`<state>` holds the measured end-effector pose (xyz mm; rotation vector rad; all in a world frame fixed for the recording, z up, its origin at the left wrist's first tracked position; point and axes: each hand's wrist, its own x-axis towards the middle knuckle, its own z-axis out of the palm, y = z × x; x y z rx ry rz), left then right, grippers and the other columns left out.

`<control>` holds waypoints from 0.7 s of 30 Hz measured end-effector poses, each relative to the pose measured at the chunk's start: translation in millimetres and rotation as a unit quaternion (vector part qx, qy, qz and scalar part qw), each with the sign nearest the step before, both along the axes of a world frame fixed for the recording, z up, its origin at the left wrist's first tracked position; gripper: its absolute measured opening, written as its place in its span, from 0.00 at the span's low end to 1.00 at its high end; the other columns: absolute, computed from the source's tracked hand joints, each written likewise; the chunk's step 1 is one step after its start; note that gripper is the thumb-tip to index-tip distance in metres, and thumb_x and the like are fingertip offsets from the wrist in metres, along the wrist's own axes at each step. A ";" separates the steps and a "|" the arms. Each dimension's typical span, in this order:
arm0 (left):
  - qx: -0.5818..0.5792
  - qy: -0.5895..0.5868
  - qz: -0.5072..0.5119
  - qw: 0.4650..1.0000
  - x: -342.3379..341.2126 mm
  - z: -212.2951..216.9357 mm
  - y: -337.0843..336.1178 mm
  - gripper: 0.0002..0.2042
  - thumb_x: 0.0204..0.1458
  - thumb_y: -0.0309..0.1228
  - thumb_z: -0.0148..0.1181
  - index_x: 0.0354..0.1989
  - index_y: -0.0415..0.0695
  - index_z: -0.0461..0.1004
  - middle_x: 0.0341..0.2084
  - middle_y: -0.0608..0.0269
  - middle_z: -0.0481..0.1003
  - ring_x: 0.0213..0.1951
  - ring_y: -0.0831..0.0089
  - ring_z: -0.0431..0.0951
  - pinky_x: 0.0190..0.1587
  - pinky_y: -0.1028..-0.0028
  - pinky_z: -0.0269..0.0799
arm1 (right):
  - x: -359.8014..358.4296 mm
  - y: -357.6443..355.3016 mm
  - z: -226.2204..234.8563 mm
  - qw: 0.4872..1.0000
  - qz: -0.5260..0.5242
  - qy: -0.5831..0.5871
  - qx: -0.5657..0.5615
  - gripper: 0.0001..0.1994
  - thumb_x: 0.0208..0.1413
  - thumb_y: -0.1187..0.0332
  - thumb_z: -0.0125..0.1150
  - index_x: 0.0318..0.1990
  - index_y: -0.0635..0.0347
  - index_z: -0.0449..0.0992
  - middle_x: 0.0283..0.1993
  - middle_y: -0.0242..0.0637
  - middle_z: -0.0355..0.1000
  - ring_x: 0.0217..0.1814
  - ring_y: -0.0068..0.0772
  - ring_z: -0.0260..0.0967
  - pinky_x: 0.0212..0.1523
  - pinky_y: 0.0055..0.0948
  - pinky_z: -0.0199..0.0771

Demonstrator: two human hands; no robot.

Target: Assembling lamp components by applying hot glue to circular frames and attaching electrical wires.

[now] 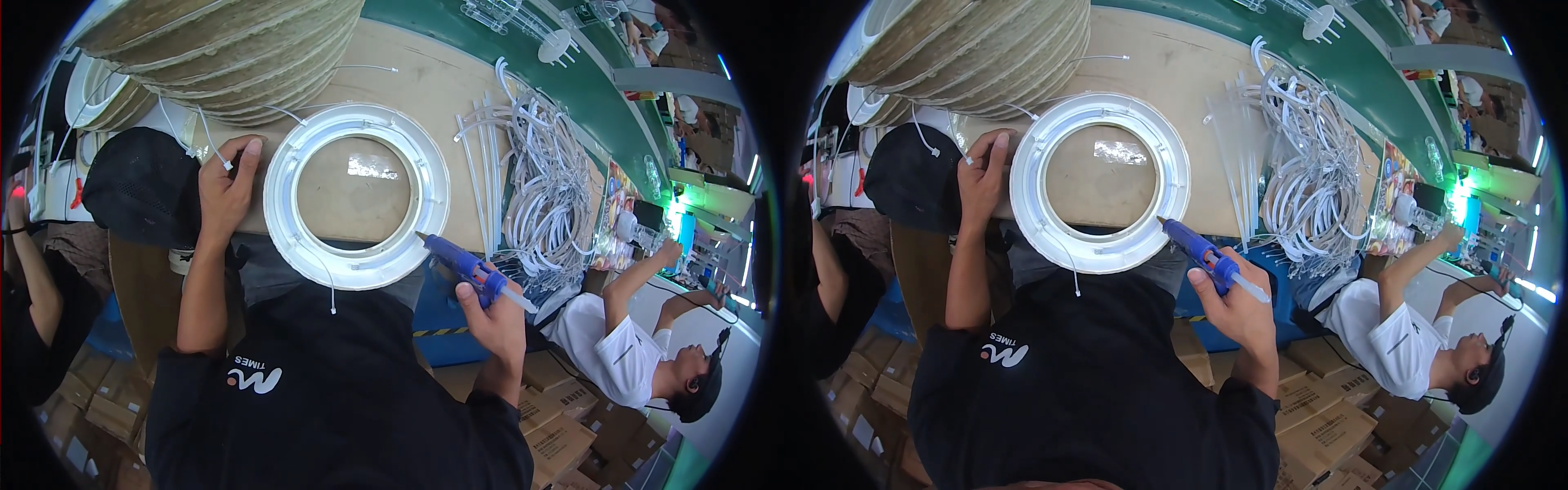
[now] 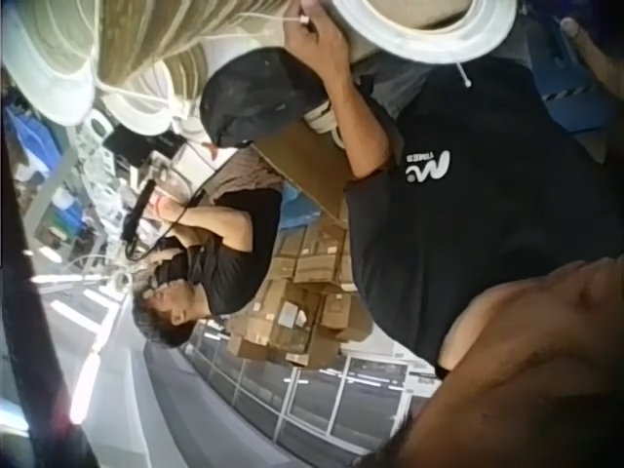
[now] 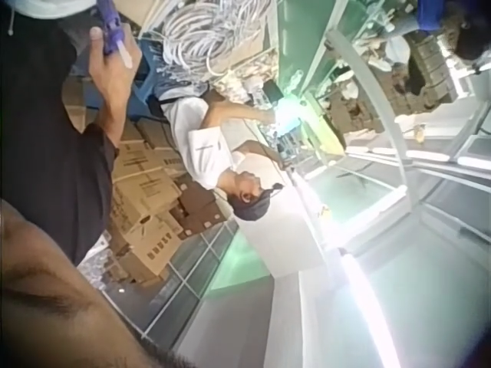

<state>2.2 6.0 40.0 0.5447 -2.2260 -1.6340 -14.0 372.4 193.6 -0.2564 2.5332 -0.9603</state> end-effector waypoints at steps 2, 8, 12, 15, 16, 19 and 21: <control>0.005 0.008 0.001 1.000 0.5 -2.2 -0.2 0.14 0.64 0.36 0.60 0.44 0.36 0.81 0.32 0.63 0.81 0.34 0.80 0.75 0.41 0.78 0.71 | -0.2 3.6 -0.2 1.000 0.005 -0.005 0.006 0.22 0.59 0.51 0.65 0.30 0.63 0.71 0.19 0.40 0.65 0.20 0.43 0.62 0.26 0.33 0.65; 0.001 0.004 0.000 1.000 0.3 -3.7 -0.8 0.14 0.64 0.37 0.60 0.44 0.36 0.80 0.31 0.63 0.81 0.34 0.80 0.75 0.40 0.78 0.71 | 0.4 7.0 1.7 1.000 0.007 -0.017 0.006 0.20 0.59 0.52 0.65 0.30 0.63 0.71 0.20 0.41 0.66 0.20 0.44 0.63 0.26 0.34 0.65; -0.011 0.005 0.001 1.000 -0.4 -0.5 0.3 0.14 0.64 0.37 0.60 0.44 0.36 0.80 0.31 0.64 0.81 0.33 0.81 0.75 0.40 0.78 0.71 | 1.4 7.0 2.9 1.000 0.006 -0.010 0.011 0.20 0.59 0.54 0.66 0.30 0.63 0.71 0.20 0.41 0.66 0.20 0.44 0.64 0.26 0.34 0.65; 0.005 0.011 0.002 1.000 0.2 -2.5 0.6 0.14 0.64 0.37 0.60 0.44 0.36 0.80 0.31 0.65 0.81 0.33 0.81 0.74 0.40 0.78 0.71 | 0.7 7.9 1.1 1.000 0.014 0.005 0.012 0.19 0.59 0.54 0.65 0.30 0.63 0.71 0.20 0.41 0.66 0.20 0.44 0.64 0.26 0.34 0.66; -0.001 0.014 0.003 1.000 0.4 -2.4 0.9 0.14 0.64 0.36 0.60 0.44 0.36 0.80 0.31 0.65 0.80 0.33 0.81 0.74 0.40 0.78 0.71 | 0.4 7.6 1.5 1.000 0.014 0.005 0.012 0.19 0.59 0.54 0.65 0.30 0.63 0.71 0.20 0.41 0.66 0.20 0.44 0.64 0.26 0.34 0.66; -0.009 0.019 0.002 1.000 -0.3 -2.3 0.2 0.14 0.64 0.36 0.59 0.44 0.36 0.81 0.31 0.65 0.80 0.33 0.81 0.74 0.40 0.78 0.71 | -1.2 5.4 4.3 1.000 0.010 -0.001 0.018 0.19 0.59 0.55 0.65 0.30 0.63 0.72 0.20 0.41 0.66 0.20 0.45 0.64 0.26 0.35 0.65; -0.010 0.019 0.000 1.000 -0.6 -2.5 0.8 0.14 0.64 0.36 0.60 0.44 0.36 0.81 0.31 0.65 0.80 0.34 0.81 0.74 0.40 0.78 0.70 | -2.2 6.8 4.7 0.999 0.029 0.014 0.033 0.19 0.59 0.55 0.66 0.30 0.63 0.72 0.20 0.41 0.66 0.20 0.45 0.65 0.26 0.35 0.66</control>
